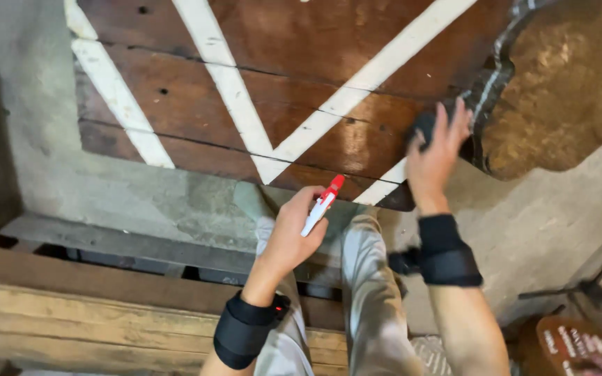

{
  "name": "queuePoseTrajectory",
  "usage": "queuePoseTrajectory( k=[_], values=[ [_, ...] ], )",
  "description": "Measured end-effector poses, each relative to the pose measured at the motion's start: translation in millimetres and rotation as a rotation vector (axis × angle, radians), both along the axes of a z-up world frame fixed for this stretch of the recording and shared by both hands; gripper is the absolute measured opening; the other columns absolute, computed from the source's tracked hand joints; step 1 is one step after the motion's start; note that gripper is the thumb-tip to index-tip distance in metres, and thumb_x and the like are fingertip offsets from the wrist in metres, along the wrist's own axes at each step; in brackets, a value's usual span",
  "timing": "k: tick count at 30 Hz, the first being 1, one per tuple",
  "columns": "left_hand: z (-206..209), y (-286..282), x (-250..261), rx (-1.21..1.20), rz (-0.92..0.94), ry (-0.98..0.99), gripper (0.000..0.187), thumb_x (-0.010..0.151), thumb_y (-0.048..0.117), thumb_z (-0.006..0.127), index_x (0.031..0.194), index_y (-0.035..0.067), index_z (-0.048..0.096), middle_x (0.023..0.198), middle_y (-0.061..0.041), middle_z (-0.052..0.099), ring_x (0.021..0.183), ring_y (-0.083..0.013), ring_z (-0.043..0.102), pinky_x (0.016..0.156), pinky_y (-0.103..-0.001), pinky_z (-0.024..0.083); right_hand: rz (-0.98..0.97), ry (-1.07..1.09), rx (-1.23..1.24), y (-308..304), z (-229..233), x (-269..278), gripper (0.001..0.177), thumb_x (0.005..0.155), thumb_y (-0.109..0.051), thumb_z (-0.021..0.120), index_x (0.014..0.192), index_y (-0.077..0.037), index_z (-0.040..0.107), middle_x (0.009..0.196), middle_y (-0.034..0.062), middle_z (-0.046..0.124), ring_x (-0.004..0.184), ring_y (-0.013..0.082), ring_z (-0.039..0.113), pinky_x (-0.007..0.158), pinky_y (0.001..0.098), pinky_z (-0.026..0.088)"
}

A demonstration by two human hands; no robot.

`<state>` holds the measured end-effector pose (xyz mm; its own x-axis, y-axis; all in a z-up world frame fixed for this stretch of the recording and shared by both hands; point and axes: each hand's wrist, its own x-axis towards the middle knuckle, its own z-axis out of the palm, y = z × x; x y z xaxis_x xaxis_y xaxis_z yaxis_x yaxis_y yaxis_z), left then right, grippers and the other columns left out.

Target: The person sprays a cleaning solution from a white bottle with a red nozzle onto wooden furniture and wipes the surfaces with a green cloth. They clean a wooden bench, a table with white geometric patterns, and a wooden crate, moving between items in a room with concrete floors and walls.

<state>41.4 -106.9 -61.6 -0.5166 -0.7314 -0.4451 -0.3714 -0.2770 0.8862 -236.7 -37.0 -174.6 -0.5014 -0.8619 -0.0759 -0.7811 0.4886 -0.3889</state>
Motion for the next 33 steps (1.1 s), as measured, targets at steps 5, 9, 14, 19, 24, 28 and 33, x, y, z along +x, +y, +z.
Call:
queuePoseTrajectory(
  k=[5, 9, 14, 19, 24, 28, 33],
  values=[
    [2, 6, -26, 0.042, 0.021, -0.068, 0.039, 0.081, 0.002, 0.062, 0.12, 0.002, 0.061, 0.094, -0.019, 0.068, 0.084, -0.0365, 0.068, 0.078, -0.038, 0.055, 0.179, -0.172, -0.126, -17, 10, 69, 0.059, 0.095, -0.009, 0.073, 0.149, -0.008, 0.049, 0.164, 0.0221, 0.035, 0.158, 0.0448, 0.024, 0.129, 0.0618, 0.023],
    [7, 6, -37, 0.085, 0.007, -0.161, 0.038, 0.082, 0.003, 0.061, 0.12, 0.002, 0.061, 0.09, -0.017, 0.069, 0.078, -0.0329, 0.068, 0.075, -0.036, 0.055, 0.496, -0.385, 0.116, 44, 32, 53, 0.085, 0.065, -0.007, 0.077, 0.146, -0.009, 0.053, 0.159, 0.0206, 0.038, 0.15, 0.046, 0.03, 0.121, 0.0634, 0.027],
    [-6, 13, -52, -0.035, -0.126, -0.112, 0.04, 0.08, 0.002, 0.065, 0.12, 0.001, 0.061, 0.096, -0.019, 0.069, 0.088, -0.0336, 0.068, 0.079, -0.037, 0.054, 0.28, -0.254, 0.047, 84, 18, -14, 0.08, 0.073, 0.002, 0.074, 0.149, -0.007, 0.051, 0.163, 0.0201, 0.036, 0.154, 0.0464, 0.03, 0.126, 0.0623, 0.026],
    [-16, 16, -61, 0.071, -0.119, -0.165, 0.038, 0.082, 0.003, 0.062, 0.119, 0.002, 0.062, 0.094, -0.018, 0.07, 0.082, -0.0316, 0.069, 0.077, -0.036, 0.055, -0.04, -0.084, -0.049, 21, 1, 9, 0.071, 0.086, 0.005, 0.073, 0.152, -0.006, 0.052, 0.168, 0.0212, 0.033, 0.158, 0.0476, 0.026, 0.13, 0.0621, 0.023],
    [-10, 8, -57, 0.068, -0.019, -0.207, 0.041, 0.082, 0.001, 0.058, 0.122, 0.003, 0.063, 0.097, -0.014, 0.074, 0.083, -0.0285, 0.071, 0.078, -0.034, 0.056, 0.472, -0.417, 0.049, 23, 34, 67, 0.087, 0.063, -0.005, 0.076, 0.146, -0.009, 0.053, 0.162, 0.02, 0.037, 0.151, 0.0452, 0.032, 0.123, 0.0567, 0.031],
    [-5, 4, -40, -0.001, -0.029, -0.163, 0.04, 0.081, 0.001, 0.059, 0.121, 0.002, 0.061, 0.102, -0.015, 0.075, 0.089, -0.0277, 0.073, 0.081, -0.034, 0.056, 0.525, -0.385, 0.093, 79, 19, 14, 0.091, 0.063, -0.011, 0.078, 0.15, -0.009, 0.05, 0.161, 0.0198, 0.038, 0.15, 0.0441, 0.034, 0.123, 0.056, 0.031],
    [-10, 1, -23, 0.0, -0.002, -0.145, 0.038, 0.082, 0.002, 0.06, 0.121, 0.002, 0.06, 0.101, -0.016, 0.075, 0.09, -0.0294, 0.075, 0.081, -0.034, 0.056, 0.087, -0.015, 0.048, 64, -12, -44, 0.066, 0.099, -0.002, 0.071, 0.158, -0.003, 0.043, 0.17, 0.0228, 0.029, 0.159, 0.0458, 0.025, 0.128, 0.0617, 0.02]
  ],
)
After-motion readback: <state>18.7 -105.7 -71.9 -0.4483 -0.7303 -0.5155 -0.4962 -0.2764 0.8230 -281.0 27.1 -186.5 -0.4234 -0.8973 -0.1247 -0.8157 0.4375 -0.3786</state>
